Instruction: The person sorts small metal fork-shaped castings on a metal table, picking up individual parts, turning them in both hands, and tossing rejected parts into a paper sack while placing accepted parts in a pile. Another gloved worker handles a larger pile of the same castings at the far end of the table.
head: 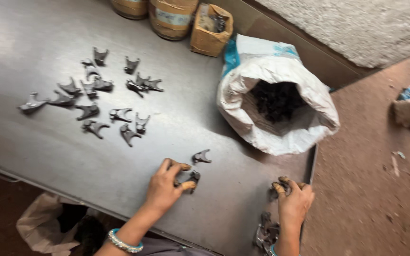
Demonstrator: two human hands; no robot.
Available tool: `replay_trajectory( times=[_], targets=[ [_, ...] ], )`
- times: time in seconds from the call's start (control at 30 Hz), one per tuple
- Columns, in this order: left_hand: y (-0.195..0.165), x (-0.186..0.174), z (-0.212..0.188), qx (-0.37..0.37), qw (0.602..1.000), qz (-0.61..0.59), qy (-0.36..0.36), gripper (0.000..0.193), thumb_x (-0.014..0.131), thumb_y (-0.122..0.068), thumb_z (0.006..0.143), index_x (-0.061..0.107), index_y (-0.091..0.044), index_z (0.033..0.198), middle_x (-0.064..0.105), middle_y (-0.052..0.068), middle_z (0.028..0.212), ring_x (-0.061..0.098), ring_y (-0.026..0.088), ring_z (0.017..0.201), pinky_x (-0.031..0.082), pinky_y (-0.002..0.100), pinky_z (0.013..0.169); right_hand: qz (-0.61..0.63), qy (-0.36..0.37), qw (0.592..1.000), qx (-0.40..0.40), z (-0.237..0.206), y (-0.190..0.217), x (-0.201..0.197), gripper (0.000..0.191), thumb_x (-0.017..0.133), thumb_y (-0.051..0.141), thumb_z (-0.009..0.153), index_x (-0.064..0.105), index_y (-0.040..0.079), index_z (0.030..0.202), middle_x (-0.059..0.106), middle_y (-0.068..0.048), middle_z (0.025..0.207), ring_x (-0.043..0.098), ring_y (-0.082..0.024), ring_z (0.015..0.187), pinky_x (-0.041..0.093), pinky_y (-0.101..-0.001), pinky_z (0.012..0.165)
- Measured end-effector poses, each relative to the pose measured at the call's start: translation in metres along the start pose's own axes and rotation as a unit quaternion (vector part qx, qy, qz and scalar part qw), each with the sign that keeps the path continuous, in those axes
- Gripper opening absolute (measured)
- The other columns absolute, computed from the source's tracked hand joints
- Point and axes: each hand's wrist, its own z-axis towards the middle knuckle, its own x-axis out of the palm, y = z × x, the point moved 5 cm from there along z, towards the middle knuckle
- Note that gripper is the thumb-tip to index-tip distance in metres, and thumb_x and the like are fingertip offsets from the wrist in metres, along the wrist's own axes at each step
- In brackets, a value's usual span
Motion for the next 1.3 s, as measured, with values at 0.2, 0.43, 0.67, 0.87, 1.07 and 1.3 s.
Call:
replay_trajectory(
  times=[0.2,0.43,0.67,0.87,1.07,1.3],
  targets=[
    [-0.007,0.019,-0.003,0.043,0.997,0.067,0.01,0.046,0.09,-0.024,0.068,0.071,-0.012,0.108,0.06,0.011,0.106,0.065,0.037,0.092,0.053,0.047,0.077,0.296,0.143,0.927,-0.178,-0.025,0.137,0.044,0.048,0.081,0.004,0.071,0.068,0.015,0.116,0.066,-0.007,0.125,0.061,-0.027,0.113,0.055,-0.0336,0.089],
    [0.0,0.014,-0.006,0.034,0.996,0.084,0.004,0.037,0.089,-0.017,0.069,0.067,-0.006,0.096,0.058,0.014,0.101,0.063,0.04,0.089,0.051,0.051,0.076,0.28,0.204,0.907,-0.239,-0.028,0.205,0.077,0.049,0.07,-0.015,0.07,0.07,0.01,0.113,0.069,-0.008,0.117,0.062,-0.029,0.113,0.05,-0.0388,0.099],
    [-0.001,0.008,0.005,0.028,0.999,0.04,-0.021,0.039,0.09,-0.017,0.069,0.069,-0.007,0.101,0.061,0.012,0.099,0.064,0.037,0.087,0.051,0.048,0.075,0.742,0.327,0.585,0.004,-0.034,0.136,0.097,0.047,0.071,-0.014,0.078,0.057,0.006,0.118,0.07,-0.012,0.12,0.068,-0.023,0.11,0.059,-0.036,0.091],
    [-0.016,0.001,0.005,0.077,0.997,-0.017,-0.01,0.041,0.089,-0.012,0.066,0.072,-0.008,0.103,0.073,0.008,0.094,0.068,0.03,0.09,0.054,0.042,0.079,0.809,0.336,0.438,0.201,-0.062,0.092,0.116,0.062,0.082,-0.008,0.071,0.057,0.014,0.124,0.069,-0.011,0.123,0.067,-0.025,0.108,0.057,-0.0366,0.084],
    [0.001,0.019,-0.007,0.005,0.954,-0.283,0.099,0.03,0.085,-0.008,0.075,0.077,-0.002,0.103,0.082,0.006,0.095,0.077,0.012,0.087,0.061,0.029,0.082,0.814,0.357,0.404,0.214,-0.085,0.092,0.126,0.062,0.083,-0.007,0.071,0.06,0.013,0.125,0.068,-0.008,0.122,0.065,-0.023,0.109,0.056,-0.0368,0.09],
    [0.027,0.019,-0.009,-0.046,0.966,-0.238,0.086,0.022,0.085,-0.012,0.077,0.078,0.0,0.095,0.081,0.006,0.083,0.069,0.007,0.075,0.058,0.027,0.07,0.685,0.43,0.57,0.145,-0.096,0.093,0.124,0.034,0.076,0.006,0.084,0.068,0.002,0.117,0.072,-0.009,0.102,0.067,-0.018,0.083,0.055,-0.0298,0.072]
  ],
)
